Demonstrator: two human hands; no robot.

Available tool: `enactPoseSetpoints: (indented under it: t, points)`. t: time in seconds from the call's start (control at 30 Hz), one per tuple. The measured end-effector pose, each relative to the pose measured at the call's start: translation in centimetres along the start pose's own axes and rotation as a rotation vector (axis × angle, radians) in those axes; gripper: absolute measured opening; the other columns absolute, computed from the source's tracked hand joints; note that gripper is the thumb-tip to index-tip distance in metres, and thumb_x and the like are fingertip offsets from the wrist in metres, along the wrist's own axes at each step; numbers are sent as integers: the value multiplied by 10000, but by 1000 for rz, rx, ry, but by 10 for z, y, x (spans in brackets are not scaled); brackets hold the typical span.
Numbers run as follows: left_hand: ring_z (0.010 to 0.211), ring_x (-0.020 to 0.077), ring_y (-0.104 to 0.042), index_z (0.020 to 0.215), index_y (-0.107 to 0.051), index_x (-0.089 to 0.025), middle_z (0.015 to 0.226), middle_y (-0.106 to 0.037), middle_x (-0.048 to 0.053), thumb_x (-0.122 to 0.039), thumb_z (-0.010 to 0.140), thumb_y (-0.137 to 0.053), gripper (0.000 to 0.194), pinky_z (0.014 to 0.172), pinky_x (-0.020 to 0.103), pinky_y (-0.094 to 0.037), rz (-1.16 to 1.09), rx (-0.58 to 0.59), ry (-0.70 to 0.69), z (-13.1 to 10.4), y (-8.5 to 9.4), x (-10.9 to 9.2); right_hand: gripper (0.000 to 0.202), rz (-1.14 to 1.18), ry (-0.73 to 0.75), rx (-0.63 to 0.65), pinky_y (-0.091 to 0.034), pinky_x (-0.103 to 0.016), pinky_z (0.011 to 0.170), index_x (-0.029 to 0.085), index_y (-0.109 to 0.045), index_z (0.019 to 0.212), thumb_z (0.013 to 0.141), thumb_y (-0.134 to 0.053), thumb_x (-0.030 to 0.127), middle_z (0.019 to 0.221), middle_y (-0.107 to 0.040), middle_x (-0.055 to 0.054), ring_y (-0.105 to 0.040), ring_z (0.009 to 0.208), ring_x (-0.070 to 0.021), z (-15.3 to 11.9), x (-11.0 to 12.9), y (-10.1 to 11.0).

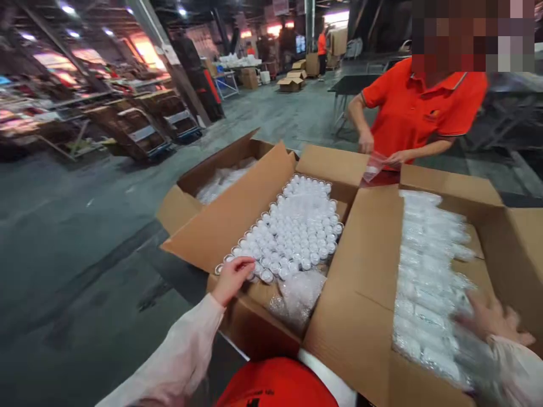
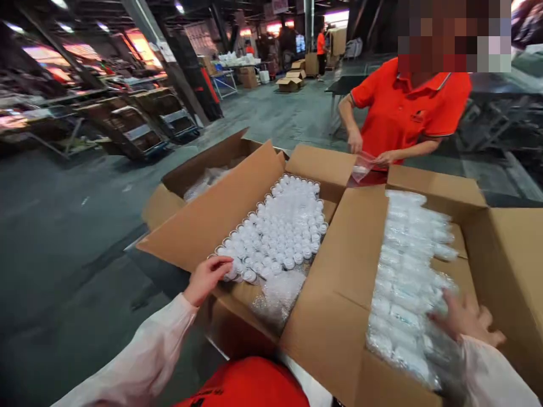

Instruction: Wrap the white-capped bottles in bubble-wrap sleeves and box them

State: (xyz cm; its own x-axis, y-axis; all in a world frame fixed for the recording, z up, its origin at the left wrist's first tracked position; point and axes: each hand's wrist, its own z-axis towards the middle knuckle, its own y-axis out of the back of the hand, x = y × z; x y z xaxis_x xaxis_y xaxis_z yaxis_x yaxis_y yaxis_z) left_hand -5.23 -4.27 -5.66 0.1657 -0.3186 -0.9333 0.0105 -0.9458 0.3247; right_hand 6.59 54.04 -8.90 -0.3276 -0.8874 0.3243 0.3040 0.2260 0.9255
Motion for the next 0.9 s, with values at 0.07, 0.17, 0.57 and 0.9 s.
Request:
enactPoseSetpoints:
  t: [0.07,0.17,0.57,0.9]
  points:
    - [749,185,-598,796,-697,-162,771,-663,53,-328,704,-654,194,723,314,-482,172,162,-96,-2,-19,7,604,-58,-118,-222,-341,-671,792,228,-656,1054,712,-440,675,1132,-574,-263,-477,1138,-484,-3,36,3]
    - [946,221,-559,1056,-675,-193,973,-629,81,-202,701,-670,356,864,358,-450,501,425,-356,-6,-64,8,500,175,82,-289,-457,-527,859,166,-631,1058,831,-405,550,1036,-646,-188,-604,1005,-349,-31,141,-4]
    - [700,133,-570,734,-522,-179,730,-632,1,-453,775,-581,284,683,262,-446,-29,423,-271,18,-25,-8,427,685,393,483,-503,-427,848,152,-629,1082,792,-562,458,1013,-699,-106,-643,906,-256,-66,324,-83]
    - [937,217,-565,809,-684,-212,893,-707,71,-311,824,-543,173,924,400,-382,214,507,-808,-56,-34,-4,201,137,432,260,-374,-533,906,262,-719,714,756,-531,205,1142,-635,-83,-462,1106,-325,-55,283,-26]
